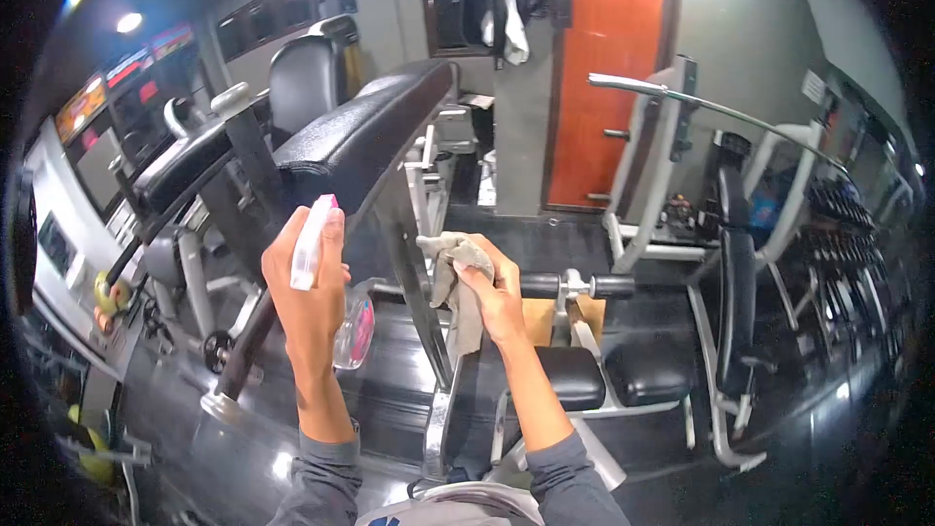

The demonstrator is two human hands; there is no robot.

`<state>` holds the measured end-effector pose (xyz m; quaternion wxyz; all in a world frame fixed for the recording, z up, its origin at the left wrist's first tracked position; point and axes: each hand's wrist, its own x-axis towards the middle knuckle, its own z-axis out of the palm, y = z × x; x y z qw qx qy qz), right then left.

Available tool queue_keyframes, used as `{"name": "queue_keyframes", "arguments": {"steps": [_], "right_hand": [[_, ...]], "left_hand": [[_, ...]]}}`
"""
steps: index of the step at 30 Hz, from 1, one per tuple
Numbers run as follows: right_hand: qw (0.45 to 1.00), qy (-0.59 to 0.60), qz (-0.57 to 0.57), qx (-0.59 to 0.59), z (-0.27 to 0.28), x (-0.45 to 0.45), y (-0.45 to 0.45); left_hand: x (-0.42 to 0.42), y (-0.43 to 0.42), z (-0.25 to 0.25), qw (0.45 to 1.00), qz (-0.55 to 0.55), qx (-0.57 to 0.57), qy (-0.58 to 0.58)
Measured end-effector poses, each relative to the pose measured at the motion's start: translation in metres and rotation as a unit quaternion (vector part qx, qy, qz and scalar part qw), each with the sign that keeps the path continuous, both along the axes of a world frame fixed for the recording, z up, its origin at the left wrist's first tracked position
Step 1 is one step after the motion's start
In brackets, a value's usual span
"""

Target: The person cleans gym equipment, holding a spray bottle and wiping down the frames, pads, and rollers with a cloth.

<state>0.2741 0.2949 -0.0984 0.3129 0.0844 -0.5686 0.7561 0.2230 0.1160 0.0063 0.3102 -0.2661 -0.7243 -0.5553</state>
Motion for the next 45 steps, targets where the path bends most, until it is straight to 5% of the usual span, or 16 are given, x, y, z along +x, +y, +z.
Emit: {"name": "queue_keyframes", "arguments": {"steps": [2,8,14,21,23,26,34,39,42,45], "right_hand": [[0.998,-0.007,0.053,-0.031,0.002,-0.012,0.006],[0.966,0.144,-0.112,0.180,0.040,-0.066,0.016],[0.930,0.225,-0.172,0.233,0.074,-0.117,-0.021],[0.862,0.320,-0.210,0.334,0.035,-0.130,-0.015],[0.847,0.300,-0.255,0.359,0.039,-0.146,-0.003],[0.896,0.266,-0.237,0.266,0.063,-0.156,0.000],[0.794,0.377,-0.218,0.424,0.055,-0.156,0.019],[0.831,0.329,-0.242,0.378,0.081,-0.167,0.022],[0.813,0.386,-0.110,0.422,0.091,-0.147,0.012],[0.776,0.405,-0.138,0.463,0.080,-0.152,0.026]], "left_hand": [[-0.002,0.002,-0.005,0.999,0.041,-0.011,0.006],[0.003,0.013,-0.009,0.997,0.062,0.047,-0.021],[0.007,0.020,-0.007,0.993,0.087,0.053,-0.053],[0.012,0.029,-0.023,0.996,0.093,0.009,-0.011],[0.008,0.036,-0.031,0.998,0.063,-0.016,-0.018],[0.000,0.048,-0.039,0.997,-0.014,-0.004,-0.078],[-0.023,0.036,-0.061,0.987,-0.130,-0.017,-0.090],[-0.030,0.036,-0.065,0.981,-0.157,-0.027,-0.107],[-0.030,0.035,-0.067,0.979,-0.163,0.003,-0.123],[-0.037,0.036,-0.075,0.973,-0.188,0.025,-0.129]]}}
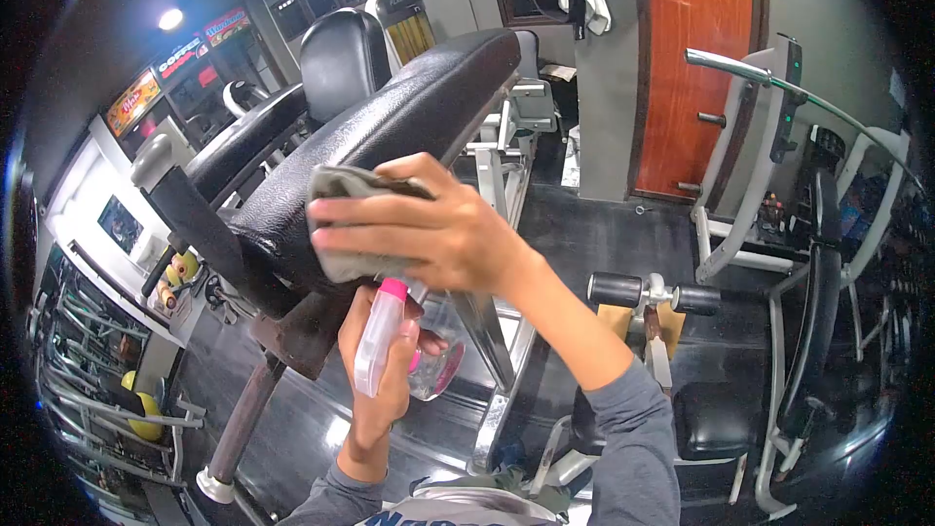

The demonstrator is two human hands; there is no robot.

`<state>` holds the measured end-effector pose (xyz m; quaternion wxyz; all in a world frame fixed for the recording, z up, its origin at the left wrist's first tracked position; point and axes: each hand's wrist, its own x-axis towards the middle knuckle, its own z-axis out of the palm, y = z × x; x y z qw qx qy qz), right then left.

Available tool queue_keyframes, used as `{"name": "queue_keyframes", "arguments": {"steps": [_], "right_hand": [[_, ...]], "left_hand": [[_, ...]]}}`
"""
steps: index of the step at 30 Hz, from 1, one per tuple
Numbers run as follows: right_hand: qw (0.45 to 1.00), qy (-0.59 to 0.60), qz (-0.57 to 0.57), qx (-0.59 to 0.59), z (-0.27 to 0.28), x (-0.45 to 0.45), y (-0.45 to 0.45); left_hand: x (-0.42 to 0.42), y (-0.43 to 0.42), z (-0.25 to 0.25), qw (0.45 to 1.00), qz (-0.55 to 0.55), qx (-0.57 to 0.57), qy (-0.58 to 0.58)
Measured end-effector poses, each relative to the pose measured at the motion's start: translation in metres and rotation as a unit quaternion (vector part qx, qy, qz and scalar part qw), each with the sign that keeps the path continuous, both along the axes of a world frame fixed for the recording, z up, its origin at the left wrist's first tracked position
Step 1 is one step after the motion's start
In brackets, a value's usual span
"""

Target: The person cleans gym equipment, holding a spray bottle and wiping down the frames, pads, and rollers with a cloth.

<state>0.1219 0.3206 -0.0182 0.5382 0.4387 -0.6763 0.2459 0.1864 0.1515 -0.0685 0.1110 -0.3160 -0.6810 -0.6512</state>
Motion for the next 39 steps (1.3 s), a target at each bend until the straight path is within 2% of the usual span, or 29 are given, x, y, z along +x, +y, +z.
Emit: {"name": "queue_keyframes", "arguments": {"steps": [1,2,5,9,11,14,19,22,25,28,29,32,37,39], "right_hand": [[0.999,0.014,-0.026,0.016,-0.006,-0.009,0.010],[0.999,-0.025,-0.035,-0.001,-0.011,-0.012,0.018],[0.985,-0.078,-0.085,-0.125,-0.021,-0.027,0.025],[0.979,-0.092,-0.069,-0.170,-0.021,-0.021,0.010],[0.984,-0.056,-0.049,-0.162,-0.033,-0.020,0.002],[0.991,-0.060,-0.050,-0.106,-0.056,-0.022,0.013],[0.978,-0.104,-0.067,-0.170,-0.060,-0.036,0.022],[0.971,-0.126,-0.056,-0.195,-0.058,-0.029,0.022],[0.953,-0.195,-0.038,-0.229,-0.064,-0.015,0.031],[0.906,-0.231,-0.010,-0.354,-0.086,-0.009,0.040],[0.907,-0.233,-0.013,-0.351,-0.094,-0.007,0.042],[0.859,-0.250,-0.058,-0.444,-0.097,0.014,0.042],[0.845,-0.251,-0.080,-0.465,-0.096,0.029,0.048],[0.869,-0.226,-0.082,-0.432,-0.088,0.031,0.049]], "left_hand": [[-0.002,0.001,-0.002,1.000,-0.004,0.001,0.000],[-0.004,0.004,-0.002,1.000,-0.019,0.007,-0.004],[-0.009,0.010,0.001,0.999,-0.048,-0.001,0.003],[-0.016,0.016,0.001,0.997,-0.070,0.018,-0.014],[-0.016,0.017,0.001,0.996,-0.081,0.028,-0.025],[-0.018,0.015,-0.003,0.998,-0.058,0.028,0.002],[-0.022,0.028,0.005,0.998,-0.021,0.042,0.032],[-0.023,0.038,0.012,0.992,0.051,-0.004,0.114],[-0.022,0.049,0.017,0.993,0.083,-0.005,0.087],[-0.028,0.062,0.016,0.993,0.084,0.044,0.075],[-0.030,0.065,0.016,0.993,0.082,0.070,0.056],[-0.032,0.075,0.017,0.989,0.094,0.104,0.053],[-0.035,0.079,0.017,0.984,0.129,0.114,0.040],[-0.037,0.078,0.016,0.983,0.128,0.127,0.039]]}}
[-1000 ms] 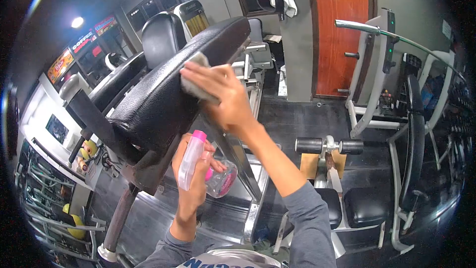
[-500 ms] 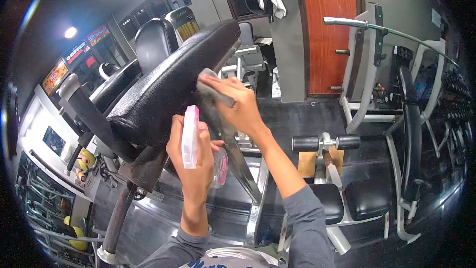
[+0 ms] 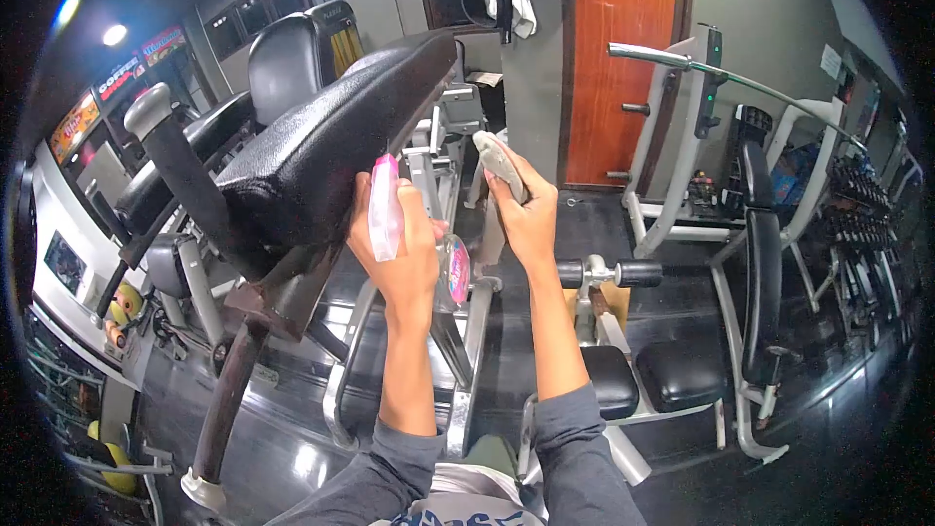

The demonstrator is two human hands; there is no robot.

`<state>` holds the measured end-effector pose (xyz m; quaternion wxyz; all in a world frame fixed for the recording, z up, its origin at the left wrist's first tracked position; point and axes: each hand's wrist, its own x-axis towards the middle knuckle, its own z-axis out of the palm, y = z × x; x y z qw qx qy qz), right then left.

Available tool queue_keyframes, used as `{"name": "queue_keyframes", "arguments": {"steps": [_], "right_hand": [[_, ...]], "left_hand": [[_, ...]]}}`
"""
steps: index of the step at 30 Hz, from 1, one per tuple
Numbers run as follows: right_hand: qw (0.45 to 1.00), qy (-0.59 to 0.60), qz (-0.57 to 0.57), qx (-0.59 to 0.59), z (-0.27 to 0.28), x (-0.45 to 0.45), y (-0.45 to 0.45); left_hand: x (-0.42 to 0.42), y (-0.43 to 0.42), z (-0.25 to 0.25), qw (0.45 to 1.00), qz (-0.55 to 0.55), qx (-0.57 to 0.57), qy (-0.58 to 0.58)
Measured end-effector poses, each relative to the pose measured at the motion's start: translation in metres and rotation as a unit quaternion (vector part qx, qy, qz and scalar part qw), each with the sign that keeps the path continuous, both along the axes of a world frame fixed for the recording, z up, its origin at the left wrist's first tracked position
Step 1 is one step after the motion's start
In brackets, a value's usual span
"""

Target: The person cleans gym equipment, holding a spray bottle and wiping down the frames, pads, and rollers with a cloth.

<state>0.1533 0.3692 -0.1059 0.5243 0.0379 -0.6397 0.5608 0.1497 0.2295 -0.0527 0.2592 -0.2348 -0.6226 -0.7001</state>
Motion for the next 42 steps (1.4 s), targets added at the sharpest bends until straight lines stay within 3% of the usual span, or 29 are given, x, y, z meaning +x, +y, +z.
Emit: {"name": "queue_keyframes", "arguments": {"steps": [2,3,6,8,12,14,18,20,24,29,32,34,36,38,40,42], "right_hand": [[1.000,-0.014,0.004,0.012,0.011,0.004,0.001],[0.999,-0.016,0.024,0.044,0.018,0.004,0.002],[0.993,-0.020,0.038,0.106,0.035,-0.003,0.007],[0.986,-0.004,0.019,0.166,0.046,-0.015,0.004],[0.982,0.051,0.040,0.177,0.067,-0.044,-0.019],[0.963,0.100,0.030,0.249,0.064,-0.057,-0.029],[0.954,0.175,0.013,0.243,0.048,-0.071,-0.037],[0.949,0.168,-0.054,0.260,0.042,-0.082,-0.031],[0.977,0.123,-0.046,0.170,0.061,-0.102,-0.023],[0.950,0.173,-0.061,0.252,0.049,-0.078,-0.042],[0.952,0.159,-0.063,0.254,0.022,-0.094,-0.028],[0.964,0.125,-0.055,0.228,0.023,-0.108,-0.016],[0.984,0.124,-0.013,0.128,0.032,-0.123,-0.009],[0.982,0.121,-0.020,0.144,0.040,-0.123,-0.002],[0.954,0.170,-0.078,0.234,0.049,-0.112,-0.009],[0.947,0.212,-0.053,0.234,0.046,-0.106,-0.022]], "left_hand": [[-0.007,0.000,-0.005,0.997,0.044,-0.019,0.064],[0.005,-0.004,0.006,1.000,-0.003,0.003,0.013],[0.002,-0.010,0.005,0.999,-0.007,-0.028,0.025],[-0.003,-0.010,-0.001,0.999,-0.014,-0.015,0.038],[-0.001,-0.014,-0.003,0.998,-0.049,0.002,0.033],[-0.001,-0.017,-0.004,0.998,-0.049,-0.017,0.042],[-0.008,-0.020,-0.012,0.994,-0.053,-0.029,0.086],[-0.008,-0.021,-0.012,0.995,-0.065,-0.022,0.072],[-0.012,-0.025,-0.013,0.992,-0.087,-0.060,0.069],[-0.013,-0.028,-0.013,0.988,-0.078,-0.097,0.094],[-0.008,-0.030,-0.009,0.988,-0.140,-0.055,0.046],[-0.005,-0.029,-0.005,0.980,-0.191,-0.016,-0.046],[-0.011,-0.026,-0.010,0.981,-0.185,-0.034,-0.035],[-0.017,-0.022,-0.011,0.983,-0.178,-0.049,-0.021],[-0.022,-0.015,-0.011,0.982,-0.187,-0.020,-0.014],[-0.030,-0.008,-0.011,0.984,-0.175,-0.040,0.000]]}}
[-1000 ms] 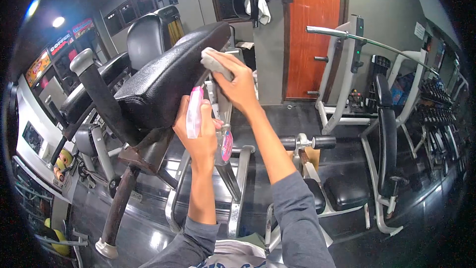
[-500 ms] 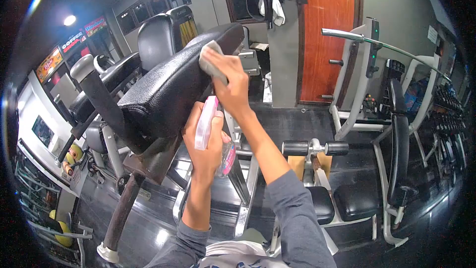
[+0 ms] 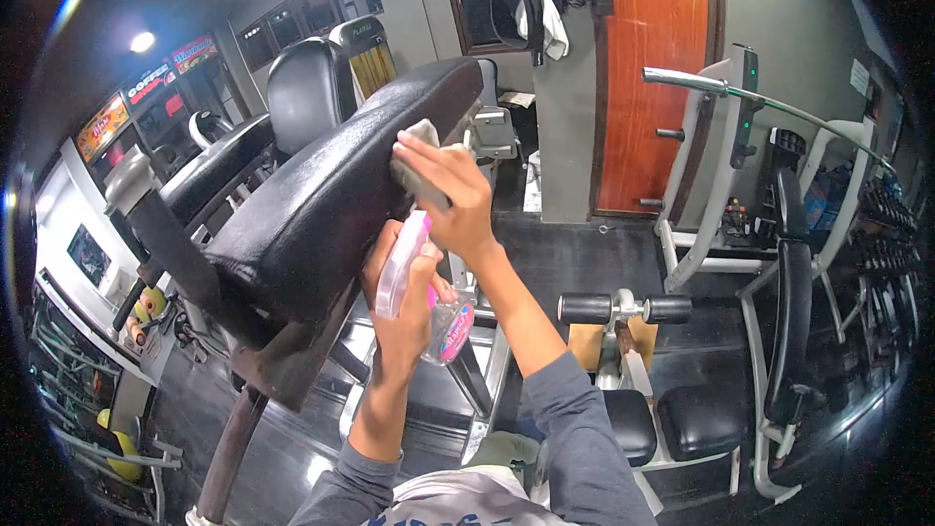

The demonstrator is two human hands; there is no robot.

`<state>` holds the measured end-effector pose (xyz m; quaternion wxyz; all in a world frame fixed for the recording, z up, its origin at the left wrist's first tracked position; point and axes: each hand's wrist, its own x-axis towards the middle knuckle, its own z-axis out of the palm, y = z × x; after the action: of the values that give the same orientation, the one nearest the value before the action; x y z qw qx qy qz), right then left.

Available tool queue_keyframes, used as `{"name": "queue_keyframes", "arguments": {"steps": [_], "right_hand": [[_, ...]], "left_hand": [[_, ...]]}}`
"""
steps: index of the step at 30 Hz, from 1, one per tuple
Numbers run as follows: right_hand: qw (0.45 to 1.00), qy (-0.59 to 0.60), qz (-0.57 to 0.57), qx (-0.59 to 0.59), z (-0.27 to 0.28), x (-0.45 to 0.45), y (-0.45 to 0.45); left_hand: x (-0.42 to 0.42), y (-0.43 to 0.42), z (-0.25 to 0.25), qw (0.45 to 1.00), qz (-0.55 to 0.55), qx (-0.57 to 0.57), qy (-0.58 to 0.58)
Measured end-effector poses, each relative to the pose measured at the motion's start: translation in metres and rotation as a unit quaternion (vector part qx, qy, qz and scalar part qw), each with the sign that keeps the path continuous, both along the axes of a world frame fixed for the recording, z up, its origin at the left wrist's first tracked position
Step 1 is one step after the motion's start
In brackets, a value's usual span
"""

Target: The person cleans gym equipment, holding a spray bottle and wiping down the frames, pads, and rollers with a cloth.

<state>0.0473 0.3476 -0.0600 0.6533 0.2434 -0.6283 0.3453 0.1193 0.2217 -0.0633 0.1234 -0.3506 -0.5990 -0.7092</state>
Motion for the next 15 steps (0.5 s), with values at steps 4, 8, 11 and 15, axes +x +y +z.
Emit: {"name": "queue_keyframes", "arguments": {"steps": [4,8,11,15], "right_hand": [[0.999,0.014,-0.028,0.015,-0.010,-0.041,0.031],[0.999,-0.036,-0.006,-0.038,0.015,-0.069,0.059],[0.999,0.012,-0.015,0.045,0.017,-0.061,0.058],[0.996,0.010,0.038,0.078,-0.021,-0.074,0.067]], "left_hand": [[-0.011,0.013,0.006,0.998,0.025,-0.056,0.009],[-0.032,0.033,0.005,0.999,0.018,-0.036,-0.026],[-0.043,0.045,0.005,0.999,0.024,-0.040,-0.011],[-0.054,0.065,0.003,0.999,0.023,-0.035,-0.005]]}}
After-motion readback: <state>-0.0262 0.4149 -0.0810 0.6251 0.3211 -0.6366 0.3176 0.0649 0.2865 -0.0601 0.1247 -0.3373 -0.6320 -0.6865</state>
